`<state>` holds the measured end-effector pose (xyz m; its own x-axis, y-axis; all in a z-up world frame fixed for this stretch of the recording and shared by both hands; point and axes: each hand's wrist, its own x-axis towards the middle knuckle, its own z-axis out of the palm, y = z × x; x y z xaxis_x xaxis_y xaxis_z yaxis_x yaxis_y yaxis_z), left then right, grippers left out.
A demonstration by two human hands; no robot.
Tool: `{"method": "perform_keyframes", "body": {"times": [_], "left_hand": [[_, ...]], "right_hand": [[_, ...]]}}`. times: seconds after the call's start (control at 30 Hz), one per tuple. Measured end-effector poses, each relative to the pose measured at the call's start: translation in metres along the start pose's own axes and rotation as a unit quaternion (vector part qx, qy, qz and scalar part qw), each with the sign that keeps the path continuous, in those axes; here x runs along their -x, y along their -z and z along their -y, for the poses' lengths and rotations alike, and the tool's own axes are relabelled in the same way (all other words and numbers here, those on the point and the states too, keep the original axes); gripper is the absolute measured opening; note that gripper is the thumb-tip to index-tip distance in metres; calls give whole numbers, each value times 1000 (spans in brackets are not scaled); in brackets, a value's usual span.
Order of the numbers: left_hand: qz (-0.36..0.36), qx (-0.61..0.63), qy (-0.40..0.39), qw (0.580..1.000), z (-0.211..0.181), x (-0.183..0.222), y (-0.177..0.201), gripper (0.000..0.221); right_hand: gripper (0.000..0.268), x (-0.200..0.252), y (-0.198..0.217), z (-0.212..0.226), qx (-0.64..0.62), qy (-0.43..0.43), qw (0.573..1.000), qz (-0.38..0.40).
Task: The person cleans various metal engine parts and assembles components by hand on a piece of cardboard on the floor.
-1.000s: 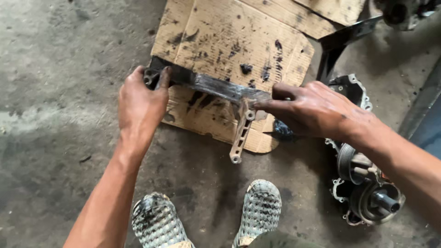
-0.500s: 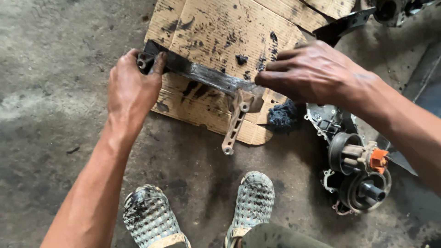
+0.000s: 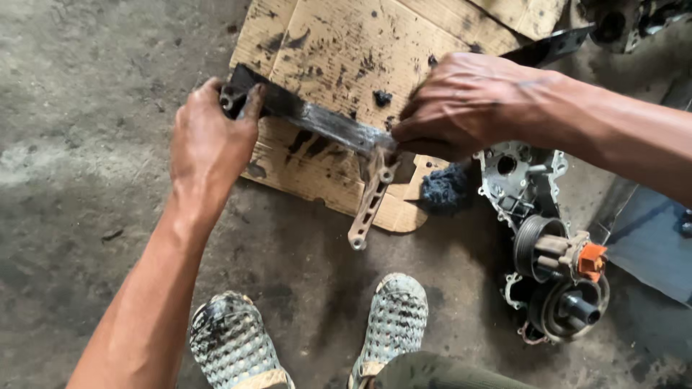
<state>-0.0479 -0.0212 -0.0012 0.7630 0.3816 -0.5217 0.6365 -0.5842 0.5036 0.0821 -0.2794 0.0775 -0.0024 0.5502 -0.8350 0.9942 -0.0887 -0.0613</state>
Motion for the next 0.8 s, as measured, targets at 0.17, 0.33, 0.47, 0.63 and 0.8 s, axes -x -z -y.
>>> {"method": "perform_keyframes", "body": {"times": [0.17,0.33,0.47,0.63,0.8], "left_hand": [[-22,19,-51,998,8,-2,-3,57],[-47,53,-101,992,4,6,7,49],[28,202,25,979,-4,34,28,64],[-47,231,-168,957,-17,74,70,67],[-168,21,-172,970,-52,84,72,60]], "right_hand": [[23,-5,1,0,-63,115,951,-279],[26,25,-10,-11,-94,-118,986,-67],[23,39,-27,7,-301,-219,851,-370],[16,28,-44,78,-476,-238,699,-477],[37,-8,-50,130,-438,-214,678,-550]]}}
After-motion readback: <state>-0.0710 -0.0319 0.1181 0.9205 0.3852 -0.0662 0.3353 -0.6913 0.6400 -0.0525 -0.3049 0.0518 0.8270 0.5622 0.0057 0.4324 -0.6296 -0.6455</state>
